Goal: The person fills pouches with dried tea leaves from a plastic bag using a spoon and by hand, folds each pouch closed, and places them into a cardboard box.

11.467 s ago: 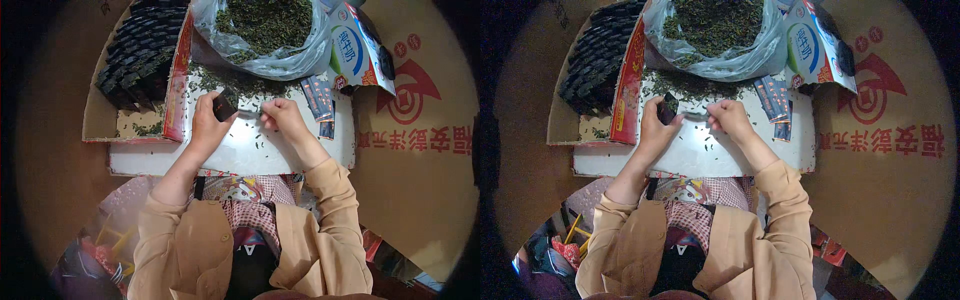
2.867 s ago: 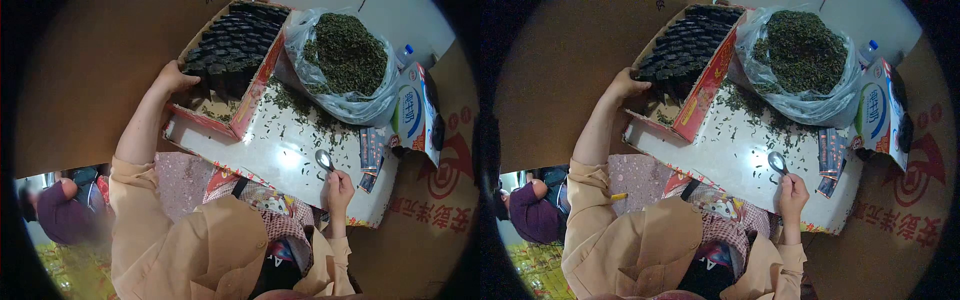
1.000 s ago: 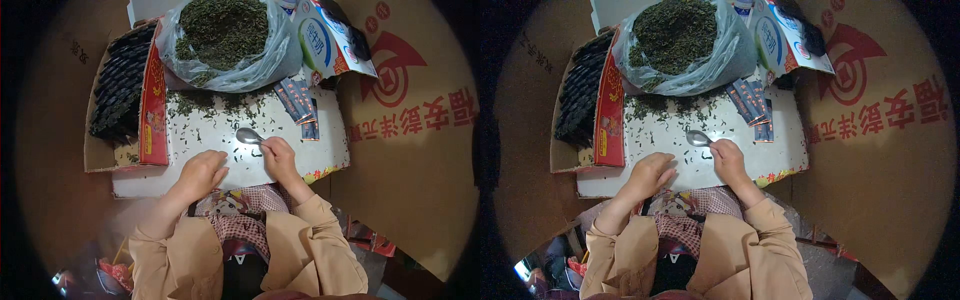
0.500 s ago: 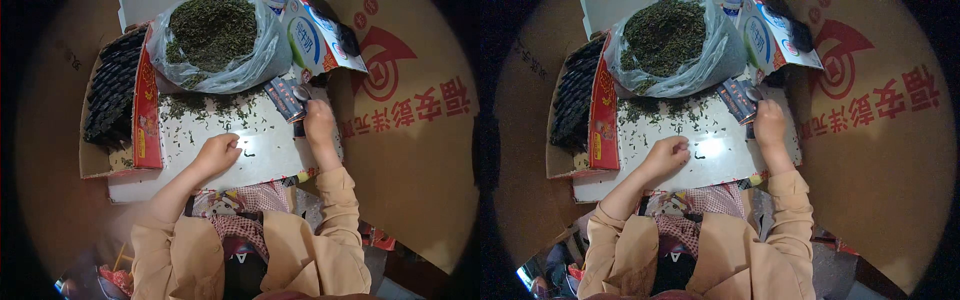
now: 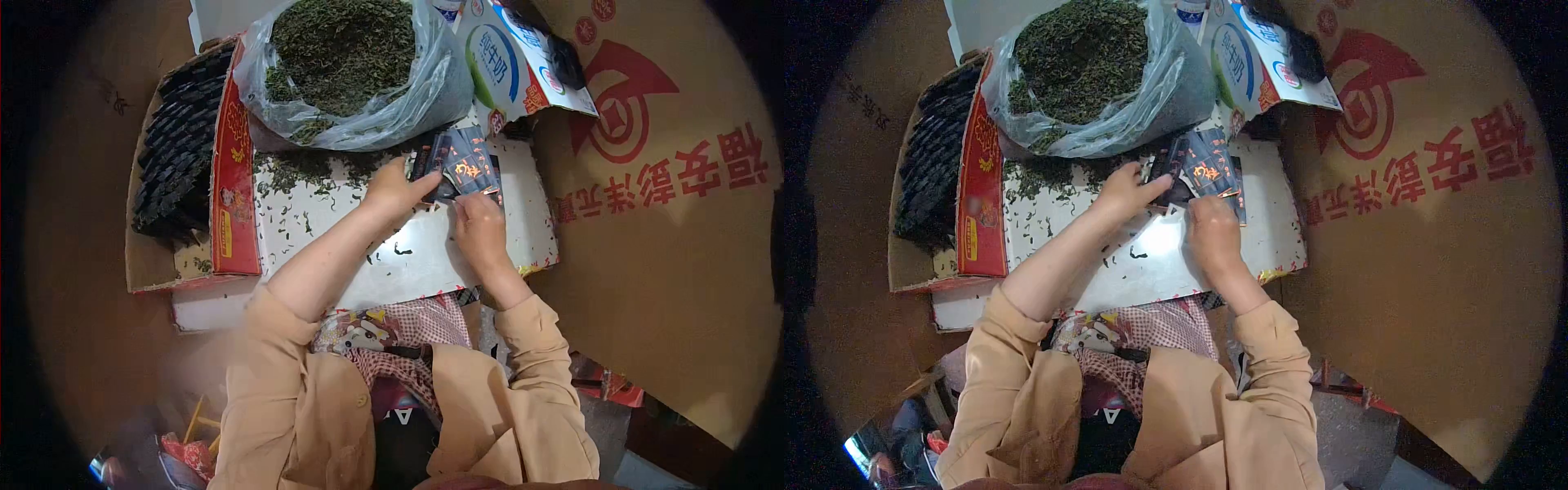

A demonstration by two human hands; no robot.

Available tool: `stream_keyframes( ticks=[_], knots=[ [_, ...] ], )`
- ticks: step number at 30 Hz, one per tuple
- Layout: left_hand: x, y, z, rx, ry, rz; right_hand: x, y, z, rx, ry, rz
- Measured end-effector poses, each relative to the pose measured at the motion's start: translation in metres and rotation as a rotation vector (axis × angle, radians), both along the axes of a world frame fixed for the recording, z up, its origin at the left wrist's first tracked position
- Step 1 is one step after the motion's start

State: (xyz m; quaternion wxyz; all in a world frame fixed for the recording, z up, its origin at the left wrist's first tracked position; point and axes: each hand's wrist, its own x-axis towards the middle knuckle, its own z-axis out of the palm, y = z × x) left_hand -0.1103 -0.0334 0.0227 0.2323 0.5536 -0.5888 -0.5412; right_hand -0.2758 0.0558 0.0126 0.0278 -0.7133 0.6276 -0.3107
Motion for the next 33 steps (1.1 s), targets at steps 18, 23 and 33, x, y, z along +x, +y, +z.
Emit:
stream_keyframes(
  ticks=[18,23,33],
  knots=[
    [0.018,-0.016,-0.007,-0.218,-0.254,-0.005,0.023,-0.003,-0.002,-0.153,-0.225,0.015],
    [0.046,0.034,0.012,-0.405,-0.064,-0.055,0.026,0.004,0.004,-0.039,-0.276,-0.028],
    [0.063,0.067,-0.002,-0.286,0.248,-0.042,0.069,0.012,0.029,-0.174,-0.240,0.153]
  ],
)
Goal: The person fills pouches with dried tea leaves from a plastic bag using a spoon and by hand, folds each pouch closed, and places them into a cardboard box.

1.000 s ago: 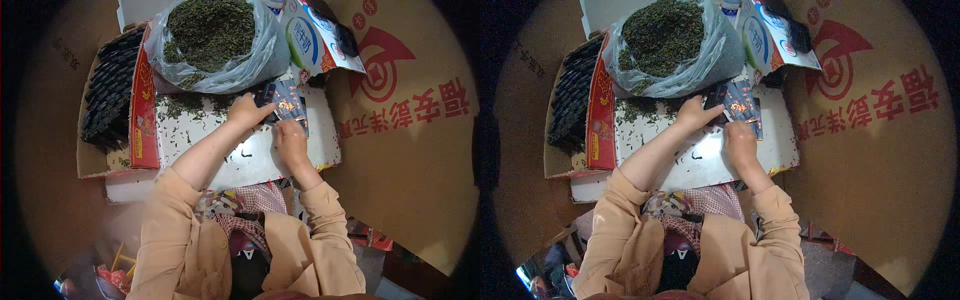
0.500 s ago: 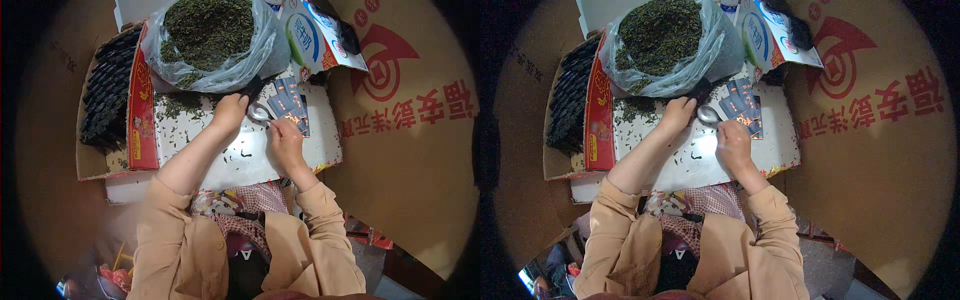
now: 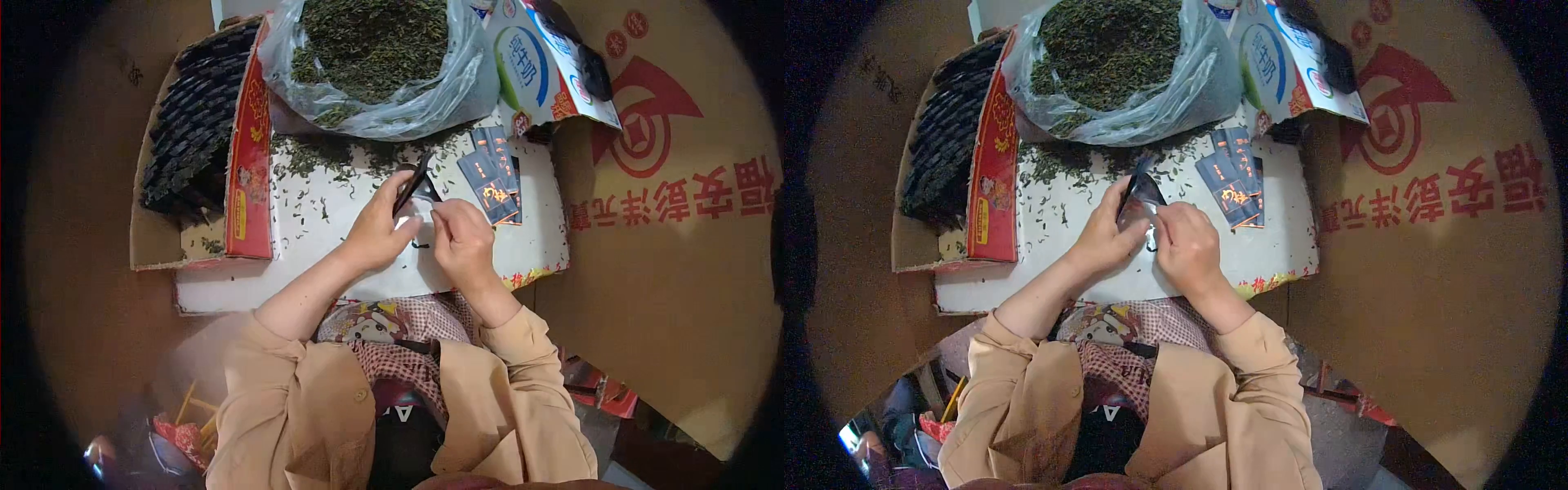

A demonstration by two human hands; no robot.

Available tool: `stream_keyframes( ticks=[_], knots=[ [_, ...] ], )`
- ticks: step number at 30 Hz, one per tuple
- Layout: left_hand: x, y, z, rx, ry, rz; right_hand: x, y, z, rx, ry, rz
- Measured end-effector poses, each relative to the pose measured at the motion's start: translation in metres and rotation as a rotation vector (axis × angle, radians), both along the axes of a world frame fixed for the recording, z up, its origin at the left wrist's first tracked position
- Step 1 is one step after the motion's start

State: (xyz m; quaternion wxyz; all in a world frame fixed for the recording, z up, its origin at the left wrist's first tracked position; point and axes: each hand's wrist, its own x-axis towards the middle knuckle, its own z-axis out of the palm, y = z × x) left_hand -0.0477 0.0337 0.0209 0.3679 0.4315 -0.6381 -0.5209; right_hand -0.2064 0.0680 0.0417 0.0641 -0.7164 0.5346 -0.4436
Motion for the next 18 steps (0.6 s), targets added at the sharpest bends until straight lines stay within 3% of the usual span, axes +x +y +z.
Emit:
stream_keyframes(
  ticks=[5,8,10,11,13,18],
  knots=[
    [0.020,0.002,0.007,0.073,0.085,0.015,-0.008,0.002,0.001,0.040,-0.015,-0.027],
    [0.037,0.001,-0.007,0.027,0.096,0.053,-0.026,0.005,0.006,0.206,-0.193,-0.032],
    [0.047,0.001,-0.010,-0.191,-0.147,0.100,-0.029,0.010,0.025,0.294,-0.364,-0.017],
    [0.050,0.001,-0.009,-0.190,-0.147,0.101,-0.033,0.011,0.030,0.341,-0.444,0.012],
    [0.055,-0.001,-0.006,-0.450,-0.339,0.158,-0.035,0.014,0.045,0.310,-0.402,0.031],
    [0.058,-0.001,-0.007,-0.549,-0.443,0.200,-0.032,0.015,0.078,0.193,-0.179,0.165]
  ],
)
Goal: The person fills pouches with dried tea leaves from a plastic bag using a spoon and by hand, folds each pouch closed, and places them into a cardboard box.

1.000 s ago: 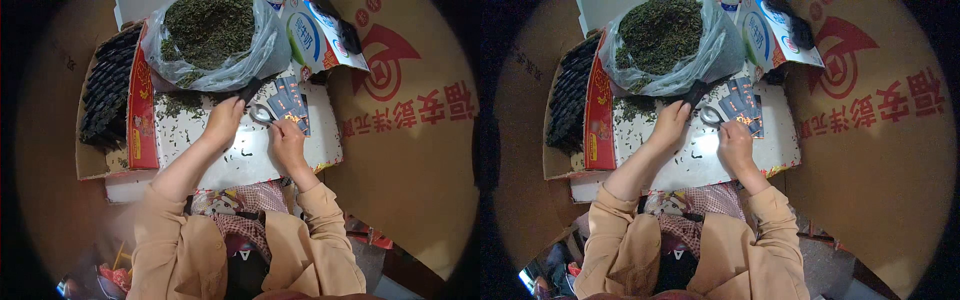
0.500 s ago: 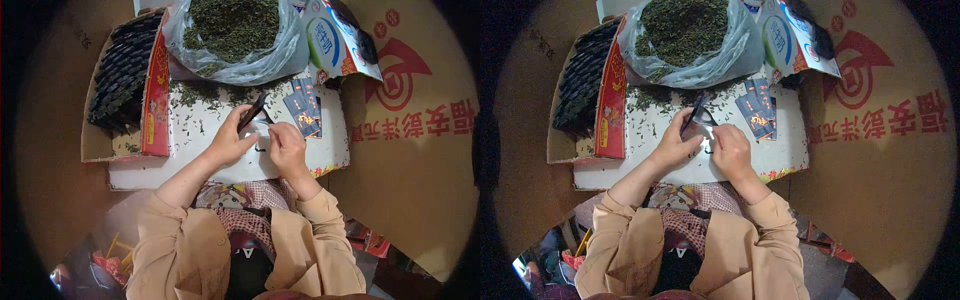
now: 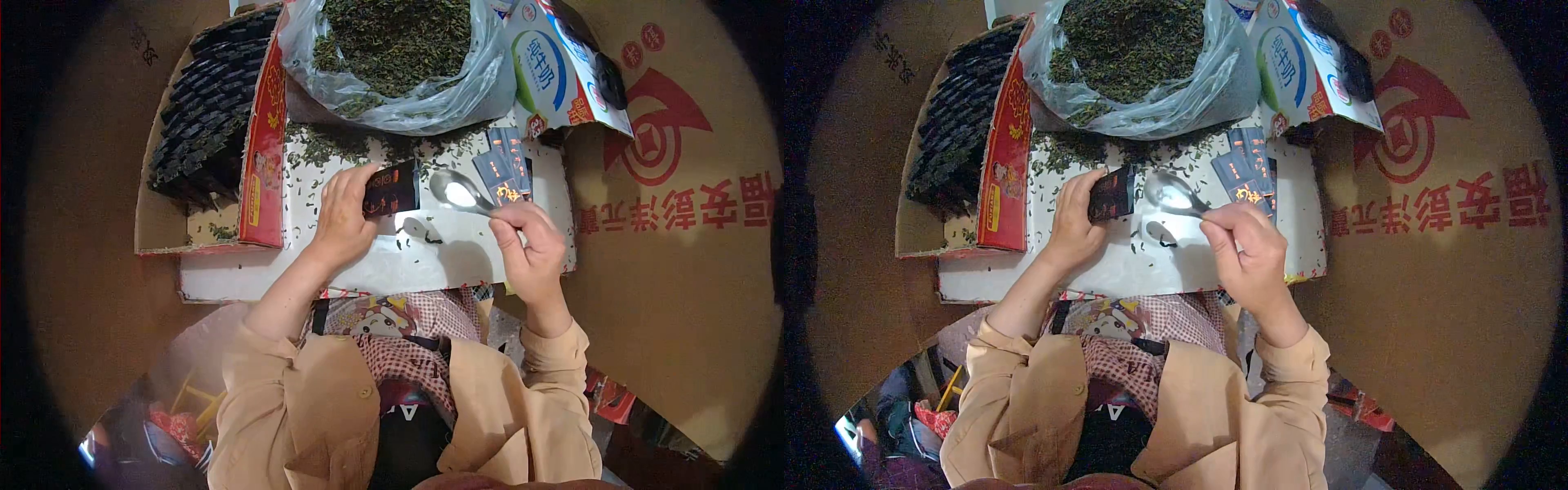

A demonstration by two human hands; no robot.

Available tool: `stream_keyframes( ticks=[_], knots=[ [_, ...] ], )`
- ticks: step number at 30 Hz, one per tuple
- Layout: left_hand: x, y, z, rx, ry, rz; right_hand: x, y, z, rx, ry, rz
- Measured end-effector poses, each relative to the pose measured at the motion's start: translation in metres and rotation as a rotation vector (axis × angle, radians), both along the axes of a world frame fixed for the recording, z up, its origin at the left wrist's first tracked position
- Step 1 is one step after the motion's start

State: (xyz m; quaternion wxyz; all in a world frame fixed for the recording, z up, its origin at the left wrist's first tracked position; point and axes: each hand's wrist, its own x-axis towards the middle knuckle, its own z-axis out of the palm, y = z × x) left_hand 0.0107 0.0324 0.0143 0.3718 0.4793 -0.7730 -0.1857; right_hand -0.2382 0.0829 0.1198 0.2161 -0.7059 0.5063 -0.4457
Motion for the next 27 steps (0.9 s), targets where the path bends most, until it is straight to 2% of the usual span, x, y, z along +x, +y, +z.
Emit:
stream_keyframes(
  ticks=[4,11,14,18,20,23,27],
  knots=[
    [0.002,0.003,0.004,-0.036,-0.101,0.019,0.005,-0.002,0.000,-0.093,0.131,0.089],
    [0.002,0.004,0.004,-0.077,-0.117,-0.019,0.009,-0.003,-0.006,-0.200,0.287,0.114],
    [-0.005,0.008,0.015,-0.052,-0.129,-0.050,0.014,-0.004,-0.010,-0.167,0.287,0.170],
    [-0.014,0.009,0.023,0.128,-0.113,-0.148,0.020,-0.006,-0.010,-0.192,0.336,0.203],
    [-0.016,0.008,0.024,0.222,-0.089,-0.195,0.022,-0.005,-0.010,-0.267,0.454,0.221],
    [-0.020,0.008,0.025,0.267,0.026,-0.220,0.025,-0.004,-0.009,-0.260,0.440,0.245],
    [-0.024,0.010,0.015,0.119,0.040,-0.229,0.025,-0.005,-0.013,-0.176,0.352,0.232]
  ],
)
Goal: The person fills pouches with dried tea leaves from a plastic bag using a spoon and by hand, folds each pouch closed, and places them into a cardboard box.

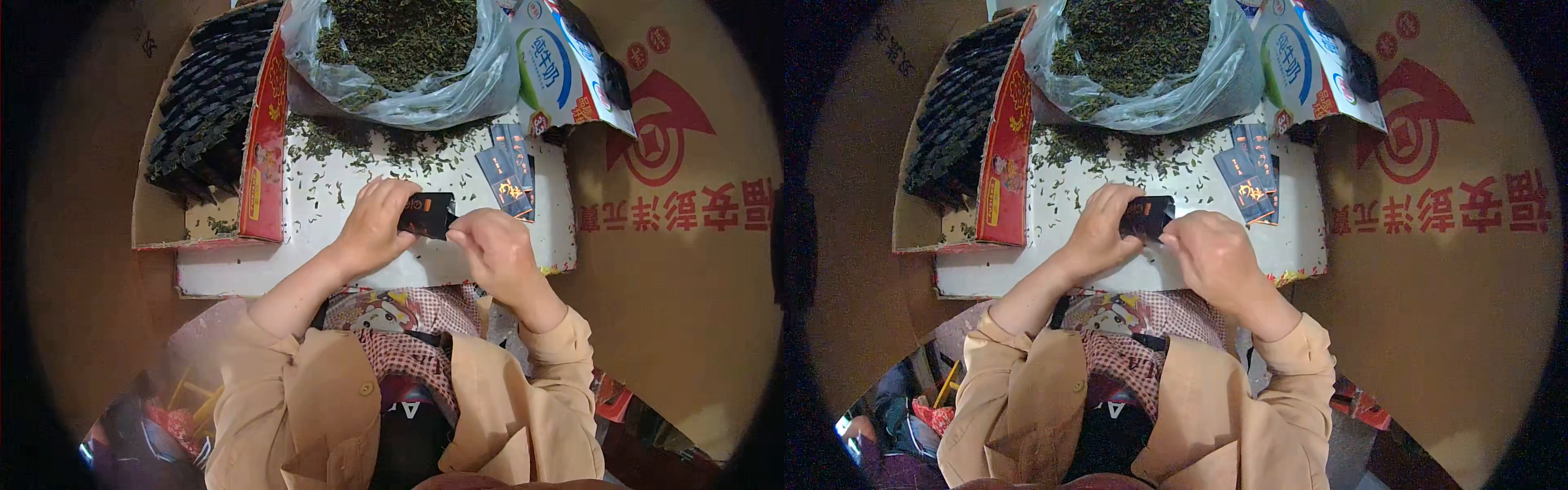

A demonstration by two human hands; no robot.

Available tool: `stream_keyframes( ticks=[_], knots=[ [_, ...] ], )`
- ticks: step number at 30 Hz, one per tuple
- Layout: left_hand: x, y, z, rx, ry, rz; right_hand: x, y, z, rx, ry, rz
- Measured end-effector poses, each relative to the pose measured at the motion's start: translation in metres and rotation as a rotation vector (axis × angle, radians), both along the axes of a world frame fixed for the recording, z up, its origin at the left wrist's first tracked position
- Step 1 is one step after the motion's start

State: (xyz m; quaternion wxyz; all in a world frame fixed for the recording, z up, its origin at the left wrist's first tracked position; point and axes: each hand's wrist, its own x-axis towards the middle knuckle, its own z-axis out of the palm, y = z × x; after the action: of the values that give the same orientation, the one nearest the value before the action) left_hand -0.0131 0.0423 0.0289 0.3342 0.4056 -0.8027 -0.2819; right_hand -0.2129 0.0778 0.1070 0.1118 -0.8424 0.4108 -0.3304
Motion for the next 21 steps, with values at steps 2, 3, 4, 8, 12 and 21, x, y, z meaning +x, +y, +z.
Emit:
stream_keyframes(
  ticks=[2,3,4,8,12,21],
  knots=[
    [0.000,0.001,-0.006,-0.045,0.023,-0.021,-0.002,-0.001,-0.002,0.262,-0.066,-0.094],
    [-0.001,0.002,-0.007,-0.054,0.018,-0.012,-0.001,-0.002,-0.001,0.261,-0.066,-0.094],
    [-0.002,0.004,-0.008,-0.062,0.015,-0.005,0.000,-0.004,0.000,0.387,-0.130,-0.148],
    [-0.004,0.004,-0.010,-0.038,0.060,-0.001,0.003,-0.005,-0.001,0.468,-0.159,-0.176],
    [-0.004,0.001,-0.011,-0.068,0.047,0.044,0.004,-0.007,-0.005,0.207,-0.004,-0.051],
    [0.004,0.001,-0.012,-0.090,0.029,0.120,-0.001,-0.004,0.005,0.027,0.127,0.048]
  ],
)
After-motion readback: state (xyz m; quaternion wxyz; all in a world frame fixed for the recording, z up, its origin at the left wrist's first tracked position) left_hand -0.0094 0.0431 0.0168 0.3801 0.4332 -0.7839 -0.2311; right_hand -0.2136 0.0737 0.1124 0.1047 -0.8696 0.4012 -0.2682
